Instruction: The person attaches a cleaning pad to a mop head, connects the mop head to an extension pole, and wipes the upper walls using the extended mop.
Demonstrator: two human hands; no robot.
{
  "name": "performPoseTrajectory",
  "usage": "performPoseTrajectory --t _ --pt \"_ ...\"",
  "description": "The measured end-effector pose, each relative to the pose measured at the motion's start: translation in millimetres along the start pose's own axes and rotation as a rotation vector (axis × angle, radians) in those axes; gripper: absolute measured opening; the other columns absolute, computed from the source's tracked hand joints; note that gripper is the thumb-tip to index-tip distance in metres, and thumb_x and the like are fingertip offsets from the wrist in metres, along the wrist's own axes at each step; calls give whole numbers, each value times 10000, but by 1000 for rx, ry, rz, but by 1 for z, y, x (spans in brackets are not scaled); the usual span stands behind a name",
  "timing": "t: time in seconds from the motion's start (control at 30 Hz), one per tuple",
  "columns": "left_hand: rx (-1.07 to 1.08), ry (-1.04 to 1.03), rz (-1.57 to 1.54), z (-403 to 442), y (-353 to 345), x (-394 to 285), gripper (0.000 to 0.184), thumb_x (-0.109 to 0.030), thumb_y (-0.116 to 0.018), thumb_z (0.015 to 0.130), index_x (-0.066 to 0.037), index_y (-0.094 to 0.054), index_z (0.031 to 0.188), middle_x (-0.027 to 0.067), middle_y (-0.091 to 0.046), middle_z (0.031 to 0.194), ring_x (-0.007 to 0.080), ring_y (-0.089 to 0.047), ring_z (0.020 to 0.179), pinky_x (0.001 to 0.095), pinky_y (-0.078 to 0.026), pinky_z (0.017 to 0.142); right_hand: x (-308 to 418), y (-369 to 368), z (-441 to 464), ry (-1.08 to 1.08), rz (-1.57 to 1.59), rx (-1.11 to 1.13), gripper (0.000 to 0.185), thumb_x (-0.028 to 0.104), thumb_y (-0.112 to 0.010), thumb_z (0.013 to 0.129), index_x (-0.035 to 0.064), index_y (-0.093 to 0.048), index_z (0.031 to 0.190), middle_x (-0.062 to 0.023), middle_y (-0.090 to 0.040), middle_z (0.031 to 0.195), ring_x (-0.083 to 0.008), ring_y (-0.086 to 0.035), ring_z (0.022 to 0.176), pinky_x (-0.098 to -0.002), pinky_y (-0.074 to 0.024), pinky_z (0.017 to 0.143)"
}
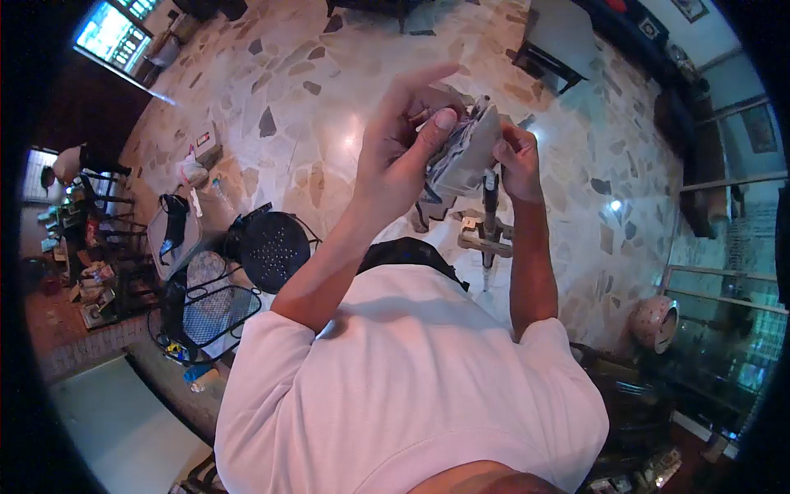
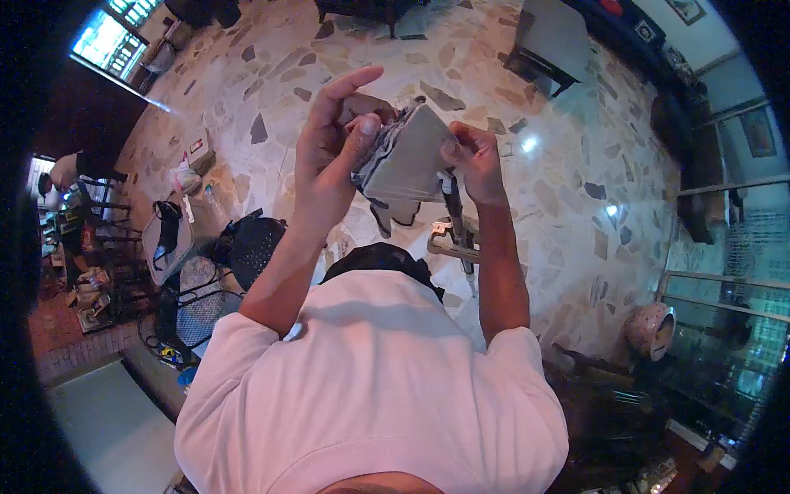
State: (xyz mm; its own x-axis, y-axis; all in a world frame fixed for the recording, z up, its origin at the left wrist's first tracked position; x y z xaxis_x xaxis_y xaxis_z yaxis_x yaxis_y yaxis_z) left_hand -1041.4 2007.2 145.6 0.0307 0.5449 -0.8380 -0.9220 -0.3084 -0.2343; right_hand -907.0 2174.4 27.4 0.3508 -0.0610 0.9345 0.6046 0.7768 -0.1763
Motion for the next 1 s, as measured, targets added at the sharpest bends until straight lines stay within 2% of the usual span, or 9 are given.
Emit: performPoseTrajectory --t 0.17,0.23,0.33,0.43,0.57,0.77,0.83,0.9,1.0 --pt "-201 28 -190 -18 -19 18 456 -92 -551 1055 -25 -442 1493 89 -643 1158 149 -615 1079 298 -477 989 -9 1 0 -17 50 -47 228 250 -778 891 47 -679 914 58 -609 810 -47 -541 720 -203 -411 684" --pt "-264 -82 -196 -21 -24 22 447 -38 -537 1056 -46 -411 1484 88 -629 1172 136 -604 1094 285 -480 988 -9 1 -4 -75 103 -19 306 303 -794 895 33 -717 1016 28 -678 869 -46 -585 740 -206 -434 659" --pt "-251 -130 -8 -25 -38 34 478 10 -507 1038 -33 -366 1492 108 -595 1231 165 -577 1151 319 -434 1056 -10 -9 -5 -114 262 -8 479 392 -808 891 11 -697 1160 -4 -718 949 -65 -648 788 -227 -509 684" --pt "-211 -148 -68 -19 -54 48 507 46 -490 1018 -24 -333 1496 127 -556 1282 190 -543 1216 340 -394 1099 -2 -24 -6 -173 420 -61 628 457 -807 883 -15 -647 1264 -32 -731 1032 -97 -696 852 -257 -570 769" --pt "-153 -121 -20 -20 -66 42 543 39 -530 1011 -24 -319 1508 133 -533 1291 195 -528 1217 338 -409 1080 -6 -11 -14 -153 497 -38 642 450 -781 895 -30 -616 1290 -70 -726 1089 -141 -720 903 -284 -594 825" --pt "-6 -46 41 -27 -64 58 524 -183 -573 1026 -22 -373 1484 146 -477 1418 242 -475 1335 391 -320 1167 16 -8 -23 -73 636 65 590 511 -596 991 7 -588 1297 -161 -675 1221 -259 -703 1039 -387 -613 871" --pt "27 39 61 -25 -61 65 518 -226 -580 1023 -20 -409 1467 153 -464 1442 254 -459 1360 406 -306 1179 -11 15 -29 -145 533 -145 605 559 -553 1002 55 -567 1337 -163 -676 1215 -285 -700 1049 -420 -616 889" --pt "11 -95 245 -24 -60 59 514 -296 -590 1012 -17 -474 1428 171 -455 1462 272 -431 1396 422 -298 1183 -33 35 -32 -209 449 -310 621 604 -508 1012 101 -545 1373 -160 -678 1209 -310 -697 1051 -449 -617 903" --pt "90 -198 325 -16 -65 42 564 -336 -622 991 -12 -487 1432 190 -448 1475 299 -410 1417 429 -285 1193 -46 38 -24 -245 913 -144 576 572 -497 1033 121 -537 1390 -149 -666 1237 -314 -682 1078 -466 -599 918"
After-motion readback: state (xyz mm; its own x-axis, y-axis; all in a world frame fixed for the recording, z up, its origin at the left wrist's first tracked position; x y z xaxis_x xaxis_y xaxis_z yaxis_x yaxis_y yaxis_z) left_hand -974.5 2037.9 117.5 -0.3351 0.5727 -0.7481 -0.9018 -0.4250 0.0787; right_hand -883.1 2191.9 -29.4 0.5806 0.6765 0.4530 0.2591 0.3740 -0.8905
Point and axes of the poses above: each hand's wrist, its own z-axis towards the middle knuckle, its own y-axis out of the back of the hand, x = y × z, the point moved 4 cm from there along z, towards the middle knuckle
